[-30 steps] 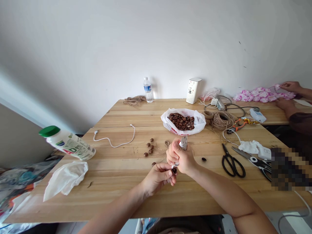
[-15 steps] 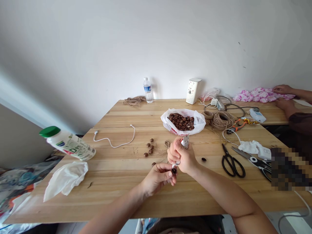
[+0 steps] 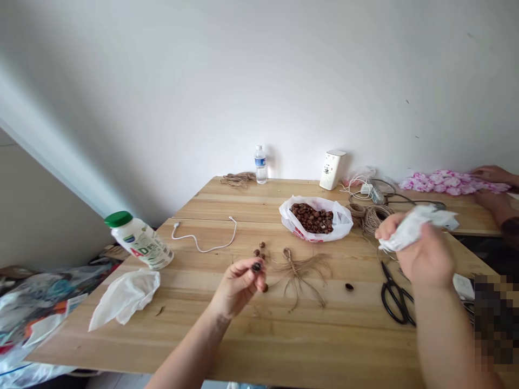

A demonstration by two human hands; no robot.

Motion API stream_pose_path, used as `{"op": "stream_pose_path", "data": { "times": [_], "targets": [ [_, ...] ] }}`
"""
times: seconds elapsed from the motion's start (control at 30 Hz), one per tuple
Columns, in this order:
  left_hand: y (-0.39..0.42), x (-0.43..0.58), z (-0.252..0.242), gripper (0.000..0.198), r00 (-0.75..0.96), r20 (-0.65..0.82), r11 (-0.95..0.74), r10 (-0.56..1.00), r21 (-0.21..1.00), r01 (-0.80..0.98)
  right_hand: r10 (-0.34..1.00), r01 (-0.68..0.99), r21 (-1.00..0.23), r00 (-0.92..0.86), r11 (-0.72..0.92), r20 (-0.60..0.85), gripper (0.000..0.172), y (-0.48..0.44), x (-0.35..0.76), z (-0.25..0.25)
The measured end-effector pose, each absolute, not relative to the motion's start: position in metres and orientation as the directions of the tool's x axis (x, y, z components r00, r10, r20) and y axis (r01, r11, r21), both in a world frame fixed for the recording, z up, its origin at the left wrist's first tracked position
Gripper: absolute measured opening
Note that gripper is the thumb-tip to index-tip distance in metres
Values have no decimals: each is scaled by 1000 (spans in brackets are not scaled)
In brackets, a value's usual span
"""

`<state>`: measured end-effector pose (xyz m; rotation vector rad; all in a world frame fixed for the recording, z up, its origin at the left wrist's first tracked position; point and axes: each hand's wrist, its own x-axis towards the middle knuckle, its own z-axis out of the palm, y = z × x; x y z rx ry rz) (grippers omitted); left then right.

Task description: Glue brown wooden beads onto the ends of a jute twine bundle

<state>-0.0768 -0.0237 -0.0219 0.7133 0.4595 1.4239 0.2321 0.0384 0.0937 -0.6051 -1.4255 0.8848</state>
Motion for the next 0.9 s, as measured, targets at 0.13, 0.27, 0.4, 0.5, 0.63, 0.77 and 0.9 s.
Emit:
{"op": "stream_pose_path", "data": {
  "times": [0.13, 0.27, 0.4, 0.5, 0.63, 0.77, 0.9],
  "targets": [
    [-15, -118, -6, 26, -170, 108, -200, 980, 620, -758, 887, 677, -579, -286, 454, 362, 24, 59, 260, 22],
    [-12, -125, -7, 25, -138, 39, -131, 990, 643, -755, 885, 874, -199, -393, 444, 249, 14, 74, 277, -40],
    [-13, -116, -11, 21, -1, -22, 15, 1000, 705, -709, 901, 912, -30, -397, 408, 176, 20, 77, 276, -37],
    [-14, -110, -12, 20, 110, -85, 136, 990, 747, -650, 812, 865, -13, -465, 501, 351, 17, 66, 242, -11],
    [-14, -102, -17, 19, 228, -148, 257, 962, 773, -580, 472, 449, -158, -779, 879, 412, 16, 40, 168, 2],
    [-14, -94, -23, 22, 315, -181, 331, 932, 780, -532, 245, 253, 14, -948, 967, 206, 19, 25, 121, -18],
    [-14, -90, -27, 23, 381, -177, 361, 908, 793, -491, 272, 283, 52, -950, 958, 156, 19, 26, 113, -44]
  ]
}}
